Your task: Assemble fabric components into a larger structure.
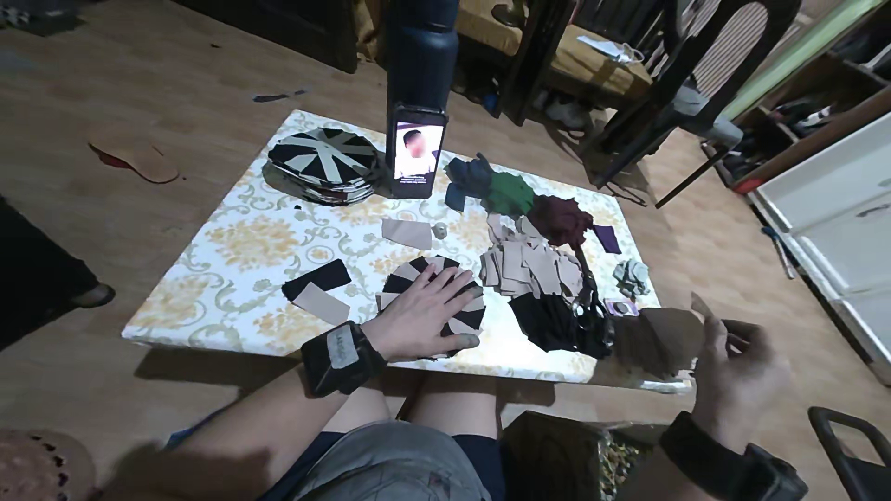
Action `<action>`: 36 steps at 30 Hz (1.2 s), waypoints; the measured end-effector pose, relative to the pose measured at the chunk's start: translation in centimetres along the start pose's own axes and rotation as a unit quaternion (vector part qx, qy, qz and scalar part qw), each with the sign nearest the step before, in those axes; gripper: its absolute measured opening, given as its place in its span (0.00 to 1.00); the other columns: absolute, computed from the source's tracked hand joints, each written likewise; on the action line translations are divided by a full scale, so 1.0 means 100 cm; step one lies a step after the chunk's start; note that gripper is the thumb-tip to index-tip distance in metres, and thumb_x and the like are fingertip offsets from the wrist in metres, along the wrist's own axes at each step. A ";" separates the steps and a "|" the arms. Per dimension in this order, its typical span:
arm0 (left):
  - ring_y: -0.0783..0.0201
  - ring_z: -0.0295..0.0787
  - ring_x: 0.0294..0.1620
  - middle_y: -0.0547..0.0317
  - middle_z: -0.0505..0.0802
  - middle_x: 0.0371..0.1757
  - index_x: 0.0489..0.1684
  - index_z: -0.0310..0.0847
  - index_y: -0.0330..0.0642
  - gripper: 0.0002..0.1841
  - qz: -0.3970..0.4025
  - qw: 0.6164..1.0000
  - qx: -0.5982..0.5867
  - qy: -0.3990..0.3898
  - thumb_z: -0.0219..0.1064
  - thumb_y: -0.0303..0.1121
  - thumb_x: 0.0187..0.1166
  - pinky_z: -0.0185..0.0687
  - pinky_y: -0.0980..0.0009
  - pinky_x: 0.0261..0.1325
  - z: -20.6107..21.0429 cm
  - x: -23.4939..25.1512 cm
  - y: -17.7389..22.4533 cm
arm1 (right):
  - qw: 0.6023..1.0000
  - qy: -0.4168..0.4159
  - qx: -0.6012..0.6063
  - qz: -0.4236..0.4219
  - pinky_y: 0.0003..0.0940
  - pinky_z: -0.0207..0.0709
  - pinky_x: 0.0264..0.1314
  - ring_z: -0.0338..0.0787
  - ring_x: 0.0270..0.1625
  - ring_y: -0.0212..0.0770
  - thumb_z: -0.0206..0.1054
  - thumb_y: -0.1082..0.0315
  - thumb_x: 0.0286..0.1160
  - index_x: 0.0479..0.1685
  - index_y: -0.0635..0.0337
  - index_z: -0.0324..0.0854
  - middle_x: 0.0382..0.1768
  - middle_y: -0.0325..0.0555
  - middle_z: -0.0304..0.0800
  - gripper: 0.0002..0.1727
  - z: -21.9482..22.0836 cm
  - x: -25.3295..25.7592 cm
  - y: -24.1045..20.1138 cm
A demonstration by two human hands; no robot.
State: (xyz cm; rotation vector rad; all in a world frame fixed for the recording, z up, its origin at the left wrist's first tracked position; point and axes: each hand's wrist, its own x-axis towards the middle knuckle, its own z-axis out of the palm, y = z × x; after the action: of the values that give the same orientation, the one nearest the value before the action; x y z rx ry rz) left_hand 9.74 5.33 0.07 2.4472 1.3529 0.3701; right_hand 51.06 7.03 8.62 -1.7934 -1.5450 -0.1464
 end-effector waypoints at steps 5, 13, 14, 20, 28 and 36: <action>0.47 0.55 0.93 0.48 0.68 0.90 0.85 0.71 0.46 0.39 -0.004 0.984 -0.067 0.166 0.46 0.66 0.86 0.39 0.35 0.91 -0.013 -0.009 0.019 | 0.975 0.050 0.167 -0.135 0.28 0.85 0.51 0.91 0.44 0.33 0.64 0.62 0.84 0.47 0.78 0.83 0.41 0.55 0.92 0.19 0.006 -0.021 -0.046; 0.62 0.83 0.72 0.55 0.85 0.71 0.83 0.57 0.38 0.42 -0.061 0.614 -0.775 0.133 0.45 0.68 0.84 0.81 0.61 0.73 -0.013 -0.036 0.096 | 0.807 -0.262 0.452 -0.275 0.37 0.89 0.60 0.93 0.55 0.39 0.66 0.65 0.83 0.52 0.72 0.86 0.53 0.54 0.93 0.15 0.058 -0.106 -0.149; 0.63 0.84 0.69 0.57 0.86 0.68 0.82 0.60 0.43 0.36 -0.097 0.581 -0.796 0.138 0.42 0.64 0.87 0.84 0.62 0.69 -0.016 -0.039 0.096 | 0.792 -0.268 0.481 -0.264 0.39 0.89 0.63 0.93 0.57 0.41 0.67 0.65 0.83 0.55 0.73 0.84 0.54 0.55 0.93 0.16 0.064 -0.109 -0.152; 0.58 0.94 0.56 0.50 0.93 0.56 0.70 0.71 0.39 0.16 -0.196 0.534 -0.801 0.188 0.46 0.36 0.95 0.91 0.60 0.60 -0.025 -0.052 0.082 | 0.832 -0.243 0.494 -0.073 0.38 0.87 0.64 0.91 0.63 0.40 0.62 0.65 0.83 0.71 0.75 0.68 0.62 0.53 0.88 0.25 0.076 -0.105 -0.133; 0.63 0.95 0.49 0.58 0.95 0.51 0.63 0.79 0.40 0.14 -0.169 0.669 -0.710 0.139 0.52 0.36 0.93 0.94 0.63 0.55 -0.007 -0.082 0.071 | 0.756 -0.329 0.565 -0.001 0.24 0.87 0.37 0.89 0.33 0.27 0.75 0.74 0.68 0.64 0.67 0.75 0.40 0.37 0.92 0.24 0.076 -0.133 -0.127; 0.69 0.87 0.29 0.59 0.93 0.39 0.87 0.64 0.45 0.29 -0.144 0.891 -0.420 0.089 0.61 0.38 0.86 0.85 0.70 0.32 -0.018 -0.096 0.046 | 0.810 -0.328 0.481 -0.078 0.21 0.85 0.35 0.88 0.31 0.24 0.73 0.74 0.71 0.54 0.68 0.84 0.40 0.39 0.93 0.14 0.095 -0.134 -0.133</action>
State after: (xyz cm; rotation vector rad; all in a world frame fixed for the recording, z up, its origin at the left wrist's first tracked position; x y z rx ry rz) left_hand 7.63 -4.90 2.90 1.5047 1.2331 0.8977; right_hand 32.14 1.82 0.81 -0.8911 -1.7236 1.1046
